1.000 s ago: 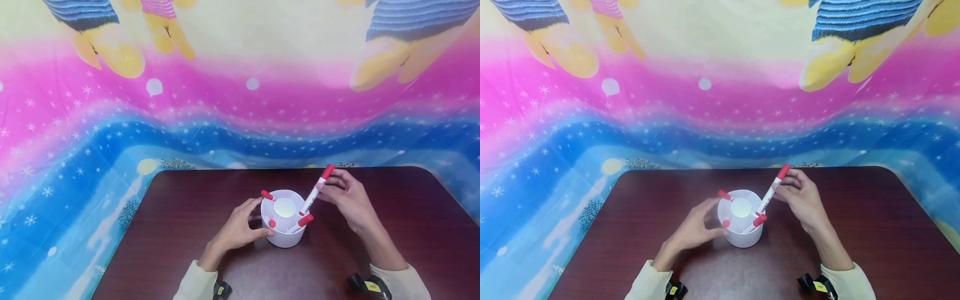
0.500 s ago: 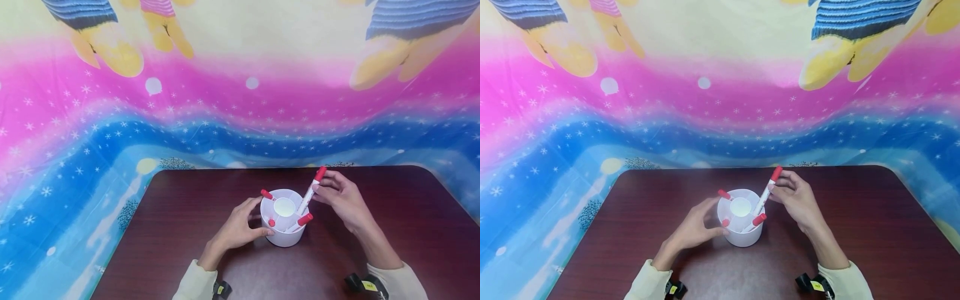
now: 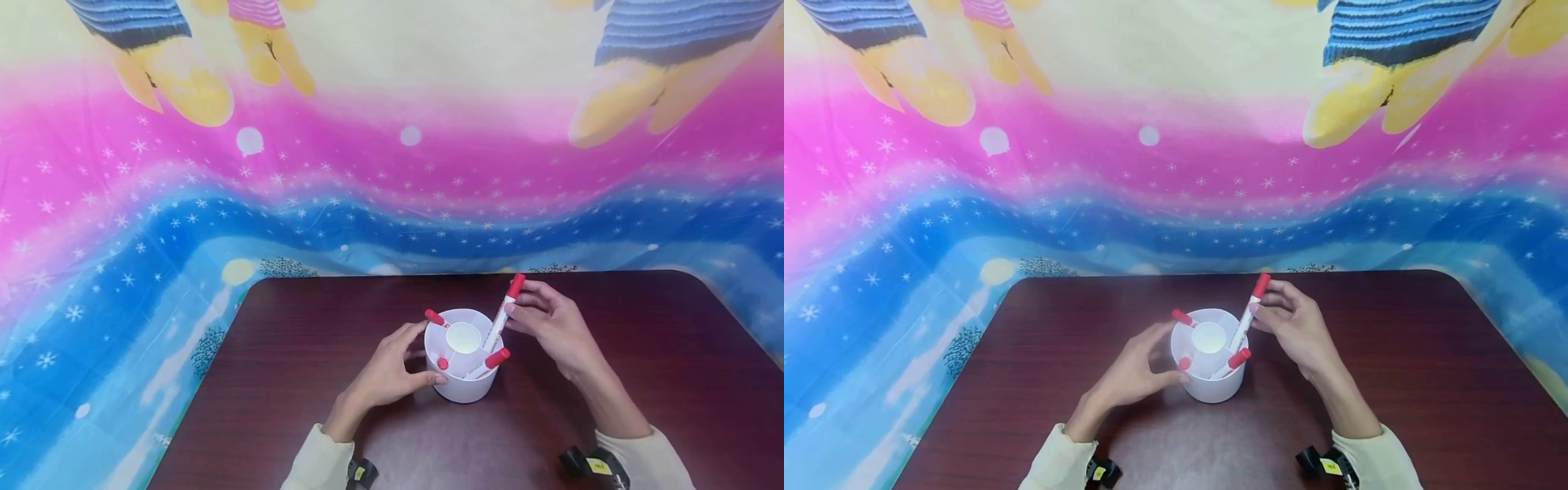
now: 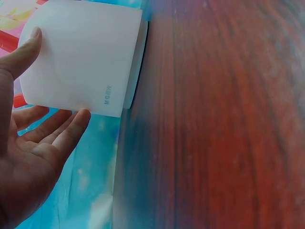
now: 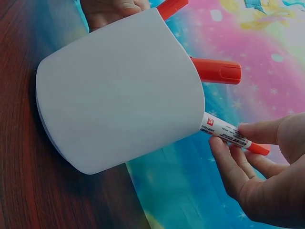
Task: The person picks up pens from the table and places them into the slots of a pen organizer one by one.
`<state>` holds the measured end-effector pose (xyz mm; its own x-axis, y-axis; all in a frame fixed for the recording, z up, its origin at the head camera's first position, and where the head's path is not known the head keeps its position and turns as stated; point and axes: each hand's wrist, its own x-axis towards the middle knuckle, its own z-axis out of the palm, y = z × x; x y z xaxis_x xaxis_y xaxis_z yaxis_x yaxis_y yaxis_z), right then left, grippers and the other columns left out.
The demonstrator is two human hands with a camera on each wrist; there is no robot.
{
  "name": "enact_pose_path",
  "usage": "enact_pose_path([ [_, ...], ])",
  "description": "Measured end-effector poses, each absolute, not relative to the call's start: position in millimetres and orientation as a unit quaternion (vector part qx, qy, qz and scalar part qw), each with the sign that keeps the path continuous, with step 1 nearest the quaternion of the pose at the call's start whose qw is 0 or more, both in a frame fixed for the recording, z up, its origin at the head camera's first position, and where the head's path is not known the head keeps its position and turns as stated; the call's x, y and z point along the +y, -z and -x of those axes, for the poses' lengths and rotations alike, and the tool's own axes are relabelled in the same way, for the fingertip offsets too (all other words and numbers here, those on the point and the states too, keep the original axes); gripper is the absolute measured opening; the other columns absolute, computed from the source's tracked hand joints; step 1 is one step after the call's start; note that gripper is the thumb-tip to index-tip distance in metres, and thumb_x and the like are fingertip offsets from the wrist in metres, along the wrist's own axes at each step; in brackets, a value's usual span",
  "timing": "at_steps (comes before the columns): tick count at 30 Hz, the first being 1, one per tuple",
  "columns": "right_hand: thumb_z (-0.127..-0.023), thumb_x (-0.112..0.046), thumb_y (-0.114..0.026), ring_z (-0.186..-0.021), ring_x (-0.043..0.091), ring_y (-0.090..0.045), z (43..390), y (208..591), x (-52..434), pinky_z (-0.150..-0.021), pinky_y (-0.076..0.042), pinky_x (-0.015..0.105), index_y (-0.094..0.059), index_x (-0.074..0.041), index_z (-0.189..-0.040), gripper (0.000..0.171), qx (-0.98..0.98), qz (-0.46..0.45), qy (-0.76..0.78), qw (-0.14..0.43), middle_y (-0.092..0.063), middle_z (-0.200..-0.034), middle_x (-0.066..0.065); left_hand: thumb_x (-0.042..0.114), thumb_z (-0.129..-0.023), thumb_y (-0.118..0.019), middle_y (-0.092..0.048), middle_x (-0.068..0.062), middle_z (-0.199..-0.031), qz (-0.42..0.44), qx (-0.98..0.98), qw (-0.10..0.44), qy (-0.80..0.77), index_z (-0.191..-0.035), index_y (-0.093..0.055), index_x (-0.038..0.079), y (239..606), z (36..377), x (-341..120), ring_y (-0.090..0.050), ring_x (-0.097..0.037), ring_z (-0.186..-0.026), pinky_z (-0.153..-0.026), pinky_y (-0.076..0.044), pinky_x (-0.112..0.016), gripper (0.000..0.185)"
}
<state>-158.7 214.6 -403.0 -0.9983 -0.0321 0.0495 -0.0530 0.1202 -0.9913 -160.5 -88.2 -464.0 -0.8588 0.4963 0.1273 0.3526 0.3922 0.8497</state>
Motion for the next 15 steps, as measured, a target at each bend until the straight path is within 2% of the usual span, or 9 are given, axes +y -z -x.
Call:
enact_pose_path([
  [6,-0.103,-0.012,-0.072,-0.096,0.003,-0.077,157.9,403.7,213.1,-0.088,-0.066,0.030,-0.042,0.004,-0.156,0.063,-0.757,-0.022,-0.653,0.008,-0.069,-0.109,-0.007,0.033,-0.083,-0.095,-0.060,0.002,-0.146,-0.254,0.834,0.073,-0.485,-0.163,-0.045,0.025,464.2,160.7,-88.1,-0.065,-0.018,-0.133,-0.103,-0.060,-0.028,0.095],
  [15,-0.103,-0.011,-0.073,-0.097,0.003,-0.077,158.2,405.5,207.6,-0.088,-0.066,0.031,-0.048,0.004,-0.152,0.058,-0.758,-0.026,-0.652,0.012,-0.068,-0.111,-0.001,0.031,-0.083,-0.095,-0.060,0.000,-0.146,-0.256,0.829,0.076,-0.492,-0.163,-0.044,0.024,464.2,160.6,-87.9,-0.065,-0.021,-0.134,-0.105,-0.061,-0.035,0.095],
])
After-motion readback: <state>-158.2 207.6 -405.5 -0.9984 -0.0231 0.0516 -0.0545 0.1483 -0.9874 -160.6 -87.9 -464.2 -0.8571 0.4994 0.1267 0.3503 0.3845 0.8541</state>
